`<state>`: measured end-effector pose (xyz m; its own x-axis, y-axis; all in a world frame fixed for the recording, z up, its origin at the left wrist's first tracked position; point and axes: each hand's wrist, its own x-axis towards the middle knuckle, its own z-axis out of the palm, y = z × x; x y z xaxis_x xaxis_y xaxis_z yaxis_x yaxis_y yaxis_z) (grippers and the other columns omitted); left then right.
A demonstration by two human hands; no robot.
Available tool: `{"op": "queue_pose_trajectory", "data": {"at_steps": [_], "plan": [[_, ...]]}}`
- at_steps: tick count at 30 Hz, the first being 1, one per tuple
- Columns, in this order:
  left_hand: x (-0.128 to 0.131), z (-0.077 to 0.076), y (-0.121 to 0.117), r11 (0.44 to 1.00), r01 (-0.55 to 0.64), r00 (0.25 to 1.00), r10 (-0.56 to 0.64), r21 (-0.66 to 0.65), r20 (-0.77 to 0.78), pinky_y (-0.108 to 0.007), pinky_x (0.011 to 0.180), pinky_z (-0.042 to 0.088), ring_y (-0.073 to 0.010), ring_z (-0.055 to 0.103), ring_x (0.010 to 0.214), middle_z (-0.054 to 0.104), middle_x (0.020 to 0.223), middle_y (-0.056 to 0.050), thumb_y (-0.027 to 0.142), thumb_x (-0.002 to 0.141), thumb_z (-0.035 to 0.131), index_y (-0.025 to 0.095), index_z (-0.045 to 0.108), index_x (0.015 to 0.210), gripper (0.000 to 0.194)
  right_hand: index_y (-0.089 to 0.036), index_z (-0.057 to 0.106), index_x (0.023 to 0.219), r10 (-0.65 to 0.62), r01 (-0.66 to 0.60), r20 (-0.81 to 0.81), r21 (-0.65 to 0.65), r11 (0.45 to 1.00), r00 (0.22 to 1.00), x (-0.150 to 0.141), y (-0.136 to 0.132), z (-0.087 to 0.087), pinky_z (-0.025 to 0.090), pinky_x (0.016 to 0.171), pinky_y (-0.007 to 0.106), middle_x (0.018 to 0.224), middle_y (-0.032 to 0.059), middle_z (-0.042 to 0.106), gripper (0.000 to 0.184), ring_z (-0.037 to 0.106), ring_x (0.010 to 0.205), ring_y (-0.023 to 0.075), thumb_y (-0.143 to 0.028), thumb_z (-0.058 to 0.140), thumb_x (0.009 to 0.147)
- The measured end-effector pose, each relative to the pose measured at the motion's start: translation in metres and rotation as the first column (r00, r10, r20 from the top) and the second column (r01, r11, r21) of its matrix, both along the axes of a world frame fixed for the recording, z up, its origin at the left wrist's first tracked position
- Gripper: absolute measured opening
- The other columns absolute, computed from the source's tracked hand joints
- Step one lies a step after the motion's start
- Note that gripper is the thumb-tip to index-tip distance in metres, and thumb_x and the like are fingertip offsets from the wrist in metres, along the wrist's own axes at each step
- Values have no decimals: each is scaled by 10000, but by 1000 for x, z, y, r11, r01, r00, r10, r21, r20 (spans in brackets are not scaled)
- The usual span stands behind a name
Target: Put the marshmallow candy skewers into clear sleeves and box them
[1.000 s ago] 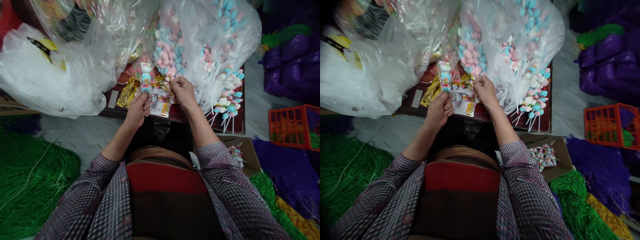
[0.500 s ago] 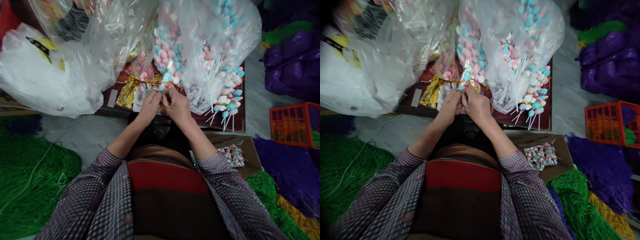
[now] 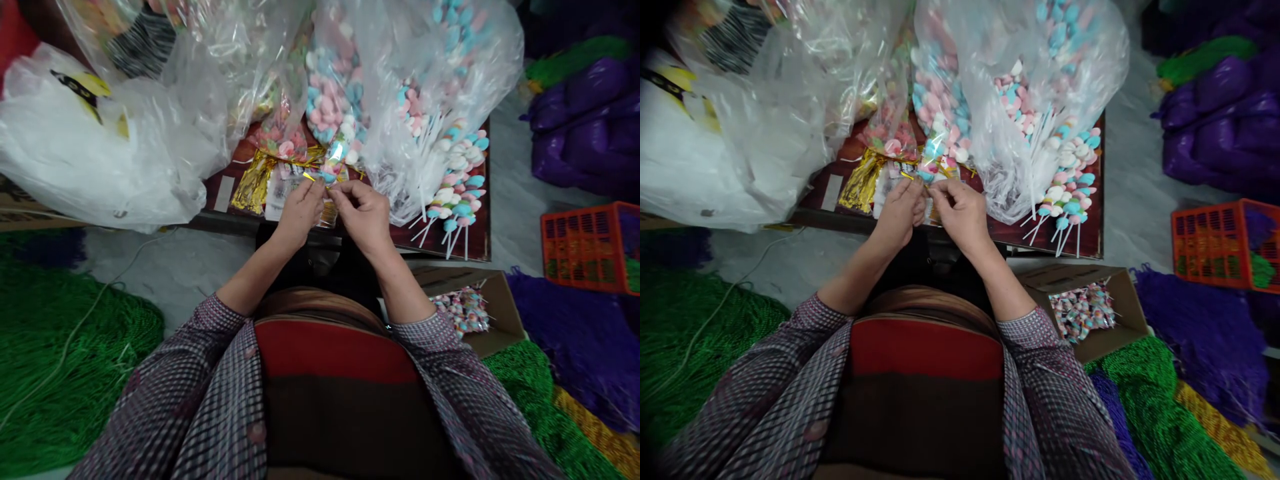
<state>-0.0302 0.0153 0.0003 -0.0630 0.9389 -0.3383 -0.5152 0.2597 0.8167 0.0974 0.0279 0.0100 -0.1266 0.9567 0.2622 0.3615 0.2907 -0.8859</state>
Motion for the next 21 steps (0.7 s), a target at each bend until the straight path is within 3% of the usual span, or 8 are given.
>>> {"op": "queue_pose_trajectory", "data": {"at_steps": [4,7,10,14,17,21], "plan": [[-1,18,-7,985,174,982,-173,-2,77,-169,350,175,-20,183,304,275,422,116,457,987,576,183,501,682,417,-214,672,737,-14,-47,-249,-241,969,968,1,-3,-1,466,625,264,689,-27,640,365,525,628,116,-564,755,799],[-2,25,-12,963,268,957,-263,-30,122,-162,346,179,-14,176,287,259,401,116,448,1012,520,172,498,654,453,-212,637,693,-1,-115,-342,-317,942,940,5,-3,-4,438,577,251,637,-44,584,444,469,576,98,-625,798,726],[-3,28,-16,922,382,913,-364,-70,185,-165,334,186,-20,175,269,225,384,115,437,1028,484,174,492,619,486,-221,643,717,30,-158,-389,-301,940,921,12,-1,-5,501,661,274,706,-32,633,446,563,670,123,-621,837,681],[-4,34,-19,841,529,827,-481,-110,292,-170,321,199,-29,166,253,195,372,109,409,1051,429,181,463,577,528,-250,712,930,154,-295,-422,-292,910,893,21,1,-5,555,866,359,949,12,739,492,674,966,190,-647,834,666],[-3,36,-20,825,552,798,-482,-118,362,-171,314,202,-32,162,252,204,379,107,403,1059,408,182,446,579,529,-237,728,874,208,-367,-434,-323,872,876,22,1,-8,559,898,394,911,24,746,506,687,968,210,-700,795,680],[3,32,-18,882,457,854,-398,-115,335,-176,325,222,-34,172,267,227,398,117,445,1041,461,188,475,633,482,-232,691,769,77,-213,-427,-281,936,901,13,1,-17,556,821,357,756,-16,693,479,642,760,161,-701,772,710]]}}
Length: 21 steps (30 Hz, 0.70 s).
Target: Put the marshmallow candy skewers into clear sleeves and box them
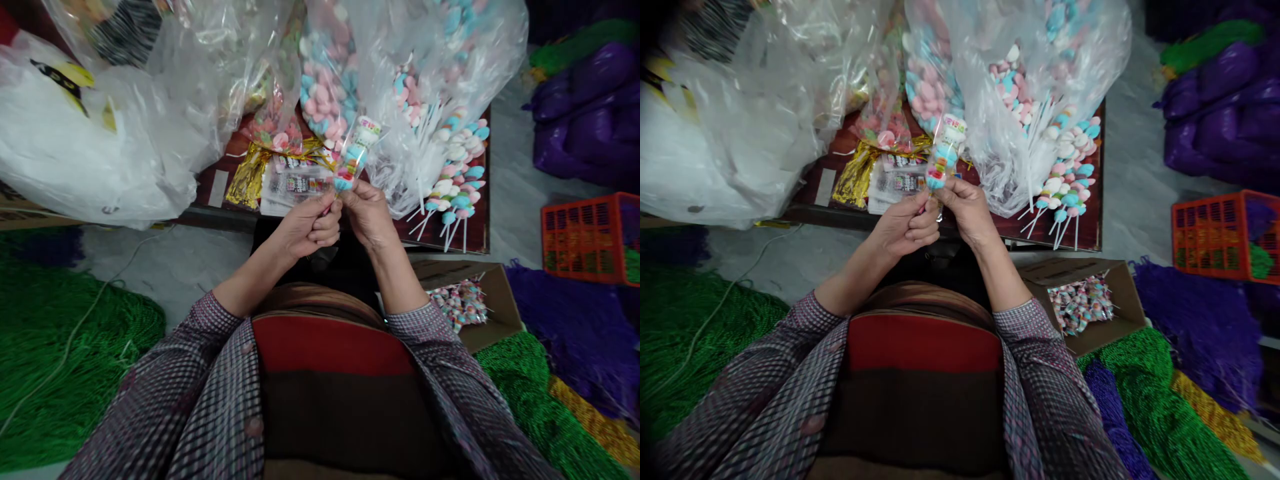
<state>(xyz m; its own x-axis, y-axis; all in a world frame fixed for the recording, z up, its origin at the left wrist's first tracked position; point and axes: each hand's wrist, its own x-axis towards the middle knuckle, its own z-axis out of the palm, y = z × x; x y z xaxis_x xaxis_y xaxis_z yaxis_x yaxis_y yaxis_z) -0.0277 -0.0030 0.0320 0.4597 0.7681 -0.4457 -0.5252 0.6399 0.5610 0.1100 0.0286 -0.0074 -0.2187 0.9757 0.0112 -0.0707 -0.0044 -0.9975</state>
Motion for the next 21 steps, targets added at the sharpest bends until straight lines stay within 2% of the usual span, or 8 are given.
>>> {"op": "queue_pose_trajectory", "data": {"at_steps": [4,6,9,11,13,16,19,21], "plan": [[8,-13,5,958,-219,947,255,187,-194,-178,344,202,-31,199,306,276,409,115,390,1017,536,191,496,655,415,-232,618,718,-205,169,178,201,965,962,-10,1,-5,518,748,308,692,-29,612,443,567,689,135,-652,653,857],[11,-21,8,908,-308,888,382,285,-256,-181,353,190,-30,223,335,302,421,105,321,1001,572,194,490,641,390,-238,599,724,-279,186,272,323,928,921,-12,1,-5,515,769,317,723,-18,617,437,578,728,148,-638,596,902],[14,-27,14,860,-378,829,480,343,-287,-190,366,199,-31,268,368,348,450,92,284,958,646,201,486,637,368,-246,596,747,-332,170,336,430,887,881,-12,2,-4,519,801,342,768,0,643,405,606,775,170,-594,545,949],[15,-27,16,865,-394,826,482,310,-293,-199,357,178,-35,243,349,320,434,96,318,975,620,204,474,641,381,-250,602,754,-349,162,348,468,869,870,-12,3,-5,520,824,357,783,10,657,375,623,805,183,-554,538,964],[15,-25,17,911,-351,873,403,218,-275,-204,347,161,-42,191,319,267,408,106,405,1012,541,208,458,648,423,-249,612,754,-352,154,343,489,858,871,-12,2,-6,516,863,370,792,15,666,334,633,841,191,-506,560,962],[14,-27,16,953,-257,923,291,158,-250,-198,356,217,-50,185,310,249,407,115,549,1003,492,212,450,660,482,-243,626,770,-315,165,308,427,889,898,-14,1,-9,516,883,363,815,9,674,256,625,843,175,-427,594,946],[11,-37,15,910,-273,892,361,313,-271,-193,390,274,-57,251,343,299,432,104,499,997,534,208,483,671,441,-240,618,789,-297,205,272,320,925,915,-15,0,-6,530,850,340,824,-9,657,213,597,799,147,-391,591,938],[8,-38,17,837,-323,851,461,442,-251,-174,480,374,-60,424,452,461,530,70,356,977,614,196,555,710,317,-239,607,784,-294,197,282,327,924,913,-15,-1,0,536,879,356,829,-11,645,208,591,813,146,-384,597,933]]}}
